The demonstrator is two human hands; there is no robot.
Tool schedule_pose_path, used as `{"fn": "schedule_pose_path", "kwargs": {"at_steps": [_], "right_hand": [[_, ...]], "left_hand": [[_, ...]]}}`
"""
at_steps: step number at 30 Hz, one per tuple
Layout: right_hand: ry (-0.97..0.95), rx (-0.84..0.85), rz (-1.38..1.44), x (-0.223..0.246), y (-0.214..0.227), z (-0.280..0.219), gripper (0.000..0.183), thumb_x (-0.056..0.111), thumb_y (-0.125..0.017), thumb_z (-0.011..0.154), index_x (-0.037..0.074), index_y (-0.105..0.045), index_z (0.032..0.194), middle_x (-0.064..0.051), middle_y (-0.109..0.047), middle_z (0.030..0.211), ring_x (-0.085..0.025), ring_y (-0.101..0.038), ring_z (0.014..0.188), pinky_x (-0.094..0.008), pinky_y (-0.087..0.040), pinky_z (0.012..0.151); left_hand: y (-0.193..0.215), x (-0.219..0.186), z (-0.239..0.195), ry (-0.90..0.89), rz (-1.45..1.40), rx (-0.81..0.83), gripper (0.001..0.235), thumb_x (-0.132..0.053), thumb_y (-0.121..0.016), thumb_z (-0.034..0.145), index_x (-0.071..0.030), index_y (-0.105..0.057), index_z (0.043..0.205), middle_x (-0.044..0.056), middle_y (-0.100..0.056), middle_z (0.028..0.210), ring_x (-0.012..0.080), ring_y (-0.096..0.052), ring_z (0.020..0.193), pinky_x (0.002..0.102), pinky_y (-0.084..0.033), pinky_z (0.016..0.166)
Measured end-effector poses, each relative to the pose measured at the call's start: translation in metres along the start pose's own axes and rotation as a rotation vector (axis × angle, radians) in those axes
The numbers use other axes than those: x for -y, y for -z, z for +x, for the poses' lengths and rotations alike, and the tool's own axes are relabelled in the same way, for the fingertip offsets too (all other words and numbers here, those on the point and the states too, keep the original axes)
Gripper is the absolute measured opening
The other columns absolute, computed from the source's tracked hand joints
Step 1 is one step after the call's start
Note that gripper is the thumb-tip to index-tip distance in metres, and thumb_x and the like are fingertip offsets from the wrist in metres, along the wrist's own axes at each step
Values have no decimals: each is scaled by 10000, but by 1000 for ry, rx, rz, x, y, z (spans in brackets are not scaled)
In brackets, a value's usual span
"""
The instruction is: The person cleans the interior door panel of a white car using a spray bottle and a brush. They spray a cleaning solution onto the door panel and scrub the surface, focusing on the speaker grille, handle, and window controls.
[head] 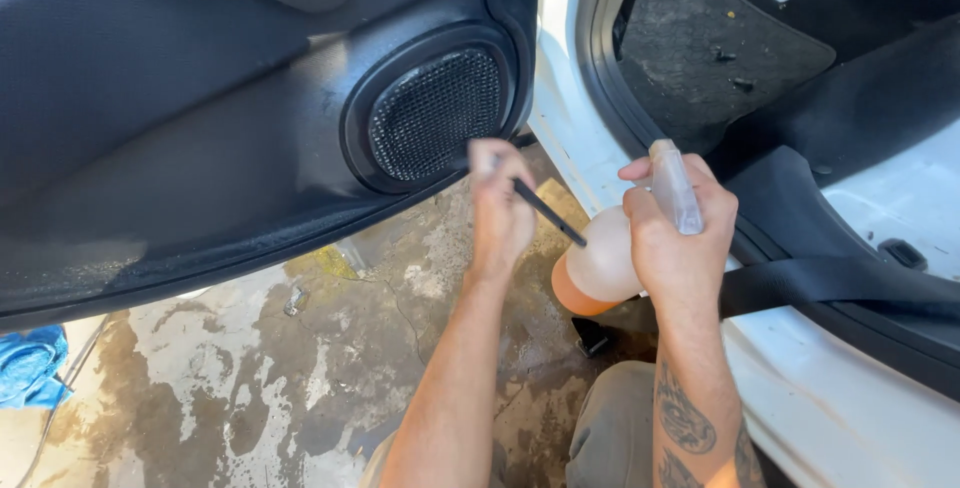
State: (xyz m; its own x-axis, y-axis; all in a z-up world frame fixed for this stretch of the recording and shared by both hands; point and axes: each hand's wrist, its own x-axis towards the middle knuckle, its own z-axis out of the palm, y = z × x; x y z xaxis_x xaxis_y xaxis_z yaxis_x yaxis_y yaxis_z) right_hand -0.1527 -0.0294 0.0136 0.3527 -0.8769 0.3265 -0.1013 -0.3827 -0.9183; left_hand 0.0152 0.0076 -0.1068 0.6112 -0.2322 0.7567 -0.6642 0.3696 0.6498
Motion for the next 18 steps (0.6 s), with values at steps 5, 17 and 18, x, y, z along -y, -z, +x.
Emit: {"fn": "schedule_pose_path", "kwargs": {"at_steps": [5, 17, 18], "right_hand": [[-4, 27, 10, -3, -2, -3, 239, 95, -612, 750, 153, -789, 899, -34, -609, 910, -145, -591, 788, -299, -476, 805], [-2, 54, 31, 2, -8, -6, 238, 82, -604, 756, 150, -781, 900, -34, -614, 916, -137, -587, 787, -297, -464, 783], [-18, 48, 14, 2, -8, -7, 249, 79, -602, 751, 155, -785, 901, -36, -624, 917, -140, -603, 794, -300, -468, 785]], "left_hand": [[25, -14, 10, -129, 179, -271, 345, 69, -639, 940, -127, -494, 696, 65, -489, 1002, 274, -514, 1001, 352, -382, 930], [84, -31, 4, -44, 178, 144, 327, 109, -651, 915, -106, -501, 719, 107, -530, 1036, 304, -582, 866, 382, -476, 779], [85, -26, -4, 29, 188, 306, 335, 205, -613, 869, -77, -516, 717, 125, -539, 1019, 362, -628, 767, 457, -545, 719]]}}
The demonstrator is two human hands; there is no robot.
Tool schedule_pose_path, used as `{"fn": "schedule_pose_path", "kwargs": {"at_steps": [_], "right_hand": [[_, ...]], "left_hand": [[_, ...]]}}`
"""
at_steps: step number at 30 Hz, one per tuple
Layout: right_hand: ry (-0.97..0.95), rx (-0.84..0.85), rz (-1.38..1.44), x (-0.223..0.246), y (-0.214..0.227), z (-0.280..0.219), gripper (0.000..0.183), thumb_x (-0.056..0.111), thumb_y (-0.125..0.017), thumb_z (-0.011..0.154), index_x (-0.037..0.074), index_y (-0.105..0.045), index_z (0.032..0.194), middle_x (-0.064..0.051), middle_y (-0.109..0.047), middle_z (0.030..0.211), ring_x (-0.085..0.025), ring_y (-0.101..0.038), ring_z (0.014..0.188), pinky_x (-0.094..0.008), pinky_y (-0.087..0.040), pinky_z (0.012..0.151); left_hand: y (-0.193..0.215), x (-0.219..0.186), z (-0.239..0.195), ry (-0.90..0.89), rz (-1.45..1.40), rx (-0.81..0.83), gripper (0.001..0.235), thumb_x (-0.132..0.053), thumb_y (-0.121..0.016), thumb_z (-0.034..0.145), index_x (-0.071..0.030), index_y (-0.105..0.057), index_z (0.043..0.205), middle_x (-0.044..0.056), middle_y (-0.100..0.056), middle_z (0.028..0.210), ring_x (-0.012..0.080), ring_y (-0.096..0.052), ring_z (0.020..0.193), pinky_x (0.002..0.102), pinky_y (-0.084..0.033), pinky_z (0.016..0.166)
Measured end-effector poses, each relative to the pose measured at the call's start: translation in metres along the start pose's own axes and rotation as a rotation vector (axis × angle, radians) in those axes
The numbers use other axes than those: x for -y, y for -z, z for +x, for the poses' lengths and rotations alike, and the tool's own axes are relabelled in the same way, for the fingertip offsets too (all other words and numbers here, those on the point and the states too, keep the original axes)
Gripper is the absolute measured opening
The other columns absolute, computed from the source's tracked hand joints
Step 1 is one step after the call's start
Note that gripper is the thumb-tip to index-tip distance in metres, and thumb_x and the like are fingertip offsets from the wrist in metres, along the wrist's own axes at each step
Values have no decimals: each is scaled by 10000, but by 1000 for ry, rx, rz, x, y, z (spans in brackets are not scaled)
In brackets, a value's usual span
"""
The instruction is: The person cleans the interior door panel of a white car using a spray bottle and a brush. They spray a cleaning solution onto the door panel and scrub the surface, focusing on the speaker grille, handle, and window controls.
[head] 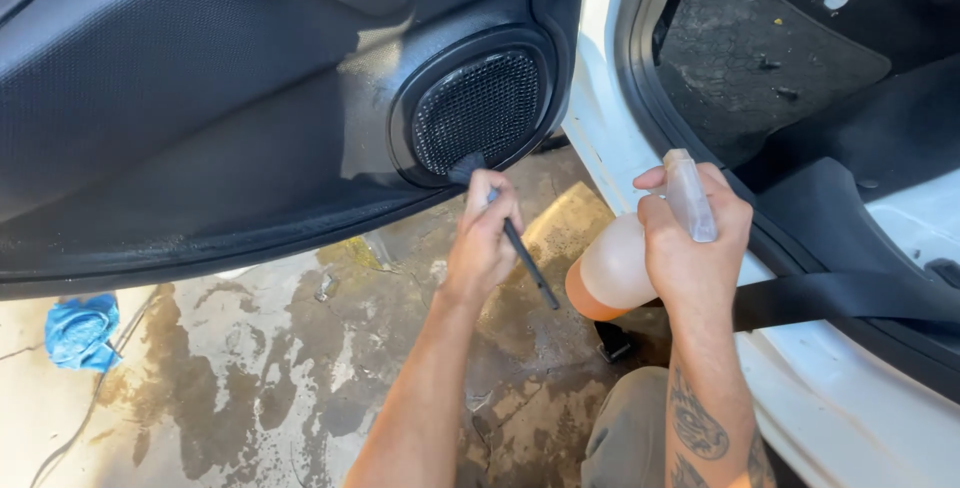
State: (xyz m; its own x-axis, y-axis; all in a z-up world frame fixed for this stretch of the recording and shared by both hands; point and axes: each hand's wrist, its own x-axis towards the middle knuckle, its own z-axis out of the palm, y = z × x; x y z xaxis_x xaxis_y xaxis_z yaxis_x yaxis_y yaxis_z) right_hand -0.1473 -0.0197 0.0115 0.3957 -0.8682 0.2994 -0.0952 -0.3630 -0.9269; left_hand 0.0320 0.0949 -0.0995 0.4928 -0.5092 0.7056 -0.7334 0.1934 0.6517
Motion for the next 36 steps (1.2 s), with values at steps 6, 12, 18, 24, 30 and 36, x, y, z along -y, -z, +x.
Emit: {"fn": "schedule_pose_path", "kwargs": {"at_steps": [6, 12, 18, 24, 30, 36], "right_hand": [[12, 11, 23, 2, 1, 0, 235, 73, -602, 742, 139, -770, 893, -39, -597, 903, -121, -560, 783, -293, -452, 772], [13, 20, -11, -2, 1, 1, 205, 97, -624, 766, 158, -767, 899, -22, -592, 909, -125, -577, 808, -292, -441, 792], [-43, -25, 18, 3, -2, 6, 209, 104, -631, 763, 181, -767, 902, 16, -560, 731, -84, -536, 687, -265, -429, 700], [18, -38, 39, -16, 0, 11, 175, 92, -661, 755, 156, -765, 881, -4, -538, 679, -95, -506, 631, -284, -412, 625], [7, -31, 19, 2, 1, 4, 228, 69, -621, 753, 163, -771, 895, -55, -588, 806, -127, -509, 678, -298, -442, 725], [59, 5, -7, 1, -4, 2, 207, 85, -647, 766, 146, -780, 912, -53, -577, 808, -146, -564, 733, -306, -441, 742]], "left_hand": [[59, -70, 73, -153, -17, -44, 271, -112, -634, 1026, -153, -594, 761, 43, -508, 1114, 213, -565, 915, 295, -475, 849], [45, -55, 26, 180, 208, 109, 241, 84, -635, 862, -135, -554, 804, 59, -622, 1180, 432, -718, 930, 506, -576, 844], [43, -96, 54, 641, -289, -271, 168, 4, -585, 719, -135, -574, 813, 42, -564, 880, 166, -538, 830, 284, -449, 775], [47, -69, 78, -269, -167, -290, 351, -210, -715, 984, -166, -603, 655, 55, -572, 1044, 146, -581, 857, 186, -431, 769], [26, -54, 47, -41, -159, -233, 349, 18, -651, 969, -99, -561, 653, 46, -553, 959, 166, -541, 788, 223, -426, 728], [24, -82, 31, 362, -347, -307, 225, 54, -614, 817, -76, -483, 688, 55, -482, 1012, 153, -465, 905, 277, -393, 826]]}}
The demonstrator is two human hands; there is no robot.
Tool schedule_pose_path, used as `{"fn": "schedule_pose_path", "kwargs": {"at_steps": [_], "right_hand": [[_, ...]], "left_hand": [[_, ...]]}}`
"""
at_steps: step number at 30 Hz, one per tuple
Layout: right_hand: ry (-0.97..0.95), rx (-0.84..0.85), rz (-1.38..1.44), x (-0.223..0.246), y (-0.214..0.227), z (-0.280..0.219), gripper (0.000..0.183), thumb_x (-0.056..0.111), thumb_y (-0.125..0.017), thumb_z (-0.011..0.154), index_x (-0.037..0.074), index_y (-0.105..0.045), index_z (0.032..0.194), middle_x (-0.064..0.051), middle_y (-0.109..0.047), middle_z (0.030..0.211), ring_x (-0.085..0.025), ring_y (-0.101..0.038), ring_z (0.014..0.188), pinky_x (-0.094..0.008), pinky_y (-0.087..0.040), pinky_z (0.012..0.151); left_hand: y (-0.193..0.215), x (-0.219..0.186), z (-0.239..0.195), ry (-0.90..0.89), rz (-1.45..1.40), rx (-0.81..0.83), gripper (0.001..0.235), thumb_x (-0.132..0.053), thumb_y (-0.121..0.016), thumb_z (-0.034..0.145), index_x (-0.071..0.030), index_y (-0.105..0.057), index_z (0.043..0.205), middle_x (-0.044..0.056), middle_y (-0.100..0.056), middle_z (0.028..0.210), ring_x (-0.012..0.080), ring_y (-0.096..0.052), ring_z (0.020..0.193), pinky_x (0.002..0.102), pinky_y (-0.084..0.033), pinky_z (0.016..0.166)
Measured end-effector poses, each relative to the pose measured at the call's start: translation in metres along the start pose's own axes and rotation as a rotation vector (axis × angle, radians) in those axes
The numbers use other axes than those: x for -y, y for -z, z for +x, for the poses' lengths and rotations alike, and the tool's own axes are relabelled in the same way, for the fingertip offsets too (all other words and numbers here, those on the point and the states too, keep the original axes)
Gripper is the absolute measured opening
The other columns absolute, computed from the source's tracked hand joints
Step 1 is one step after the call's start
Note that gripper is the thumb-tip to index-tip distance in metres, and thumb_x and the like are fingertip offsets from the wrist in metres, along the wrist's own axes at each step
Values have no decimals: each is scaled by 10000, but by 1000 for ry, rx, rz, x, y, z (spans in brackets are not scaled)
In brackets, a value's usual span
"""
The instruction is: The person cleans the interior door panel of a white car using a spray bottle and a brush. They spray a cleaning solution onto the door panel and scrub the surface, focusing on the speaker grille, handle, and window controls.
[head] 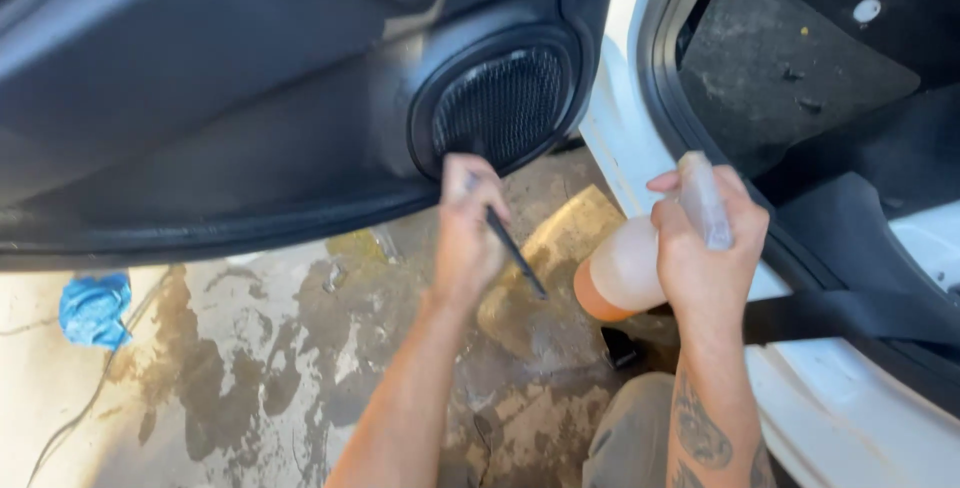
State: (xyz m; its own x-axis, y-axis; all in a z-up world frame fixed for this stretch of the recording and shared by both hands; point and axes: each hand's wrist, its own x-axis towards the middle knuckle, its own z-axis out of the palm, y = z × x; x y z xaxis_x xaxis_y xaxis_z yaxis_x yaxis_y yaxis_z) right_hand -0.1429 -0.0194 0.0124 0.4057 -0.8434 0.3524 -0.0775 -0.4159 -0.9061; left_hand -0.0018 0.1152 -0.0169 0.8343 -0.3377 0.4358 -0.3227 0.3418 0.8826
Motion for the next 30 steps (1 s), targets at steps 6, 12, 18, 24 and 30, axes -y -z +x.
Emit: {"fn": "schedule_pose_path", "kwargs": {"at_steps": [6, 12, 18, 24, 30], "right_hand": [[136, 197, 60, 46, -20, -14, 119, 215, -721, 957, 154, -816, 920, -68, -696, 919, -185, -605, 765, -319, -436, 740], [227, 323, 114, 100, -32, -9, 339, 276, -640, 973, 14, -758, 793, -65, -638, 767, -180, -579, 653, -302, -429, 640], [112, 358, 63, 96, -33, 4, 429, 373, -682, 978, 170, -652, 602, -69, -545, 545, -231, -550, 558, -317, -435, 656], [347, 396, 177, 103, -42, -6, 305, 222, -722, 963, 63, -684, 706, -146, -608, 694, -337, -637, 751, -374, -499, 807], [258, 564, 44, 68, -65, -32, 401, 313, -700, 928, 131, -595, 587, -94, -596, 579, -325, -620, 570, -380, -500, 629]], "left_hand": [[-11, -34, -35, 8, 485, 322, 304, 200, -534, 770, -70, -580, 903, 166, -573, 975, 471, -655, 975, 503, -532, 840], [33, -51, -53, 307, 758, 270, 263, -127, -427, 1039, -57, -515, 1276, 169, -756, 1076, 268, -790, 734, 393, -721, 611], [47, -56, -42, 296, 974, 161, 170, -296, -526, 1080, -207, -654, 1147, -8, -576, 1287, 459, -769, 955, 629, -617, 882], [61, -75, -27, 31, 779, -123, 183, -272, -497, 1105, -153, -620, 1169, 70, -560, 1230, 453, -714, 1127, 659, -578, 919], [85, -89, -22, -399, 496, -373, 162, -187, -373, 1172, -49, -414, 1097, 164, -659, 1154, 144, -588, 675, 286, -488, 687]]}}
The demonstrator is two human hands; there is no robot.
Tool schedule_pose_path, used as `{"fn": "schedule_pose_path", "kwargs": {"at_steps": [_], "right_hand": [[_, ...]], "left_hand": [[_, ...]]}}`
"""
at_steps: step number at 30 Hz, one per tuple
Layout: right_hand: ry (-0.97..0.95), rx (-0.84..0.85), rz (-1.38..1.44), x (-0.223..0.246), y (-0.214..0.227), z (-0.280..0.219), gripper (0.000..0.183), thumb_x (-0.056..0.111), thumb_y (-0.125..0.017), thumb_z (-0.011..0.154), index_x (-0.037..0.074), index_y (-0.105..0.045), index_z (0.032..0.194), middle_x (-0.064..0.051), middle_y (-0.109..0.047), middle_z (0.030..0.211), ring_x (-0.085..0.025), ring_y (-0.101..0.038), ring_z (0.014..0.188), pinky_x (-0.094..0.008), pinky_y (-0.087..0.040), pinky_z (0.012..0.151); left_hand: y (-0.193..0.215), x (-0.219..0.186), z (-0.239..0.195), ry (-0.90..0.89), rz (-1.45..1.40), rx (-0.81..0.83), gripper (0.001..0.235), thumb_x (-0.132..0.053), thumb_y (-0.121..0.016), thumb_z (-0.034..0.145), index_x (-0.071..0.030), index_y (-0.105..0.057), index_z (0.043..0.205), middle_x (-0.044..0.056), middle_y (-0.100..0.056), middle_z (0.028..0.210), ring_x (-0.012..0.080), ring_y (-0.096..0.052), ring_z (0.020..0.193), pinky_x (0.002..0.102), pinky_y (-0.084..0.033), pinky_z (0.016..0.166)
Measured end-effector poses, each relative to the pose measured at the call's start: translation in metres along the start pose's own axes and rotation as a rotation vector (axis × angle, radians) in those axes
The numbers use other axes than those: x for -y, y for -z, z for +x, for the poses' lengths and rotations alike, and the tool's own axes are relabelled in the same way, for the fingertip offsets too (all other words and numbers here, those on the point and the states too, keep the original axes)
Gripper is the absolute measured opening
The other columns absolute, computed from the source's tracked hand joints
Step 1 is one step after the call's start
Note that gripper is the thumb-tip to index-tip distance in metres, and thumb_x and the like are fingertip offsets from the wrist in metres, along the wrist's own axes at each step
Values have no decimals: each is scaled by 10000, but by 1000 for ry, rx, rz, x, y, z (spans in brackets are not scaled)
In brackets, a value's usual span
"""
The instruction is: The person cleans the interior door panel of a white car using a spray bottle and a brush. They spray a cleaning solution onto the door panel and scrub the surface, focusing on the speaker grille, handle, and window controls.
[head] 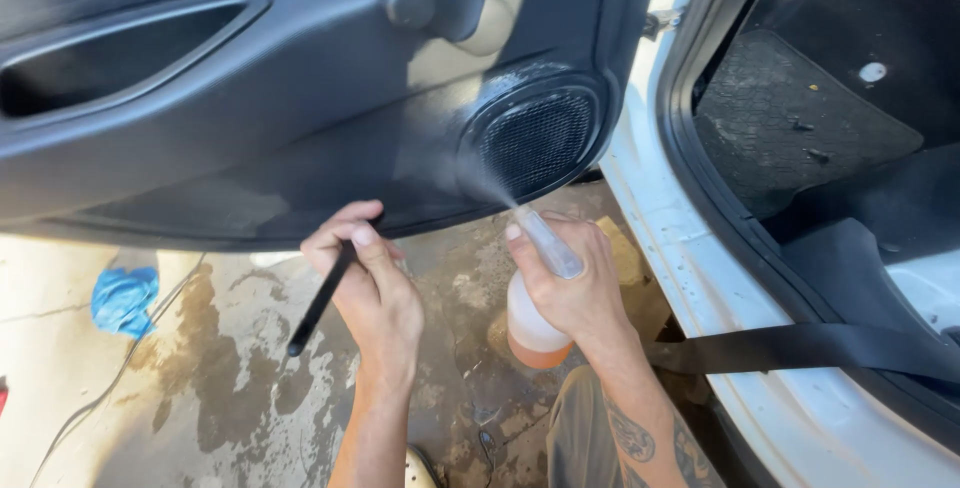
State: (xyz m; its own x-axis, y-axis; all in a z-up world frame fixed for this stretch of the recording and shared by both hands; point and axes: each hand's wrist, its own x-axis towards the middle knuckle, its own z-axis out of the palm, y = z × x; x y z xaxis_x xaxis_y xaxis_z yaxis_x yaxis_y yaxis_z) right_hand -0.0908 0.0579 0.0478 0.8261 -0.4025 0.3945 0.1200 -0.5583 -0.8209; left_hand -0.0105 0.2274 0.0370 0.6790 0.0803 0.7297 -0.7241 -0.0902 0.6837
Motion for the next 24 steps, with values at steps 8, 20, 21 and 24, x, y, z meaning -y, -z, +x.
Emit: {"fn": "schedule_pose_path", "kwargs": {"at_steps": [8, 20, 21, 24], "right_hand": [[-168, -34, -10, -46, -29, -33, 416, 312, -712, 912, 118, -613, 557, -85, -602, 523, -276, -649, 550, -363, -506, 615], [-568, -298, -67, -109, 20, -17, 416, 394, -715, 891, 39, -697, 674, -197, -670, 678, -391, -670, 763, -468, -470, 724], [-546, -347, -25, -108, 28, -13, 395, 388, -717, 881, 107, -677, 608, -111, -614, 587, -304, -620, 635, -399, -456, 659], [-472, -362, -78, -99, 46, 0, 391, 405, -720, 900, 117, -713, 636, -156, -628, 584, -364, -636, 618, -389, -473, 662]], "left_hand": [[9, -6, 16, -175, 120, -142, 313, -266, -411, 1177, -19, -567, 1065, 68, -521, 1024, 243, -556, 1058, 297, -481, 968], [-8, 1, 3, -91, 51, 59, 146, -162, -636, 1099, -34, -566, 1096, 144, -737, 1126, 211, -724, 918, 275, -539, 791], [-8, 3, 2, -113, 47, 85, 162, -178, -628, 1091, -22, -588, 1080, 162, -746, 1136, 266, -747, 1030, 312, -575, 861], [-12, 2, 4, -210, 122, 124, 169, -206, -677, 1046, -37, -668, 1046, 147, -745, 1164, 324, -751, 1083, 388, -612, 903]]}}
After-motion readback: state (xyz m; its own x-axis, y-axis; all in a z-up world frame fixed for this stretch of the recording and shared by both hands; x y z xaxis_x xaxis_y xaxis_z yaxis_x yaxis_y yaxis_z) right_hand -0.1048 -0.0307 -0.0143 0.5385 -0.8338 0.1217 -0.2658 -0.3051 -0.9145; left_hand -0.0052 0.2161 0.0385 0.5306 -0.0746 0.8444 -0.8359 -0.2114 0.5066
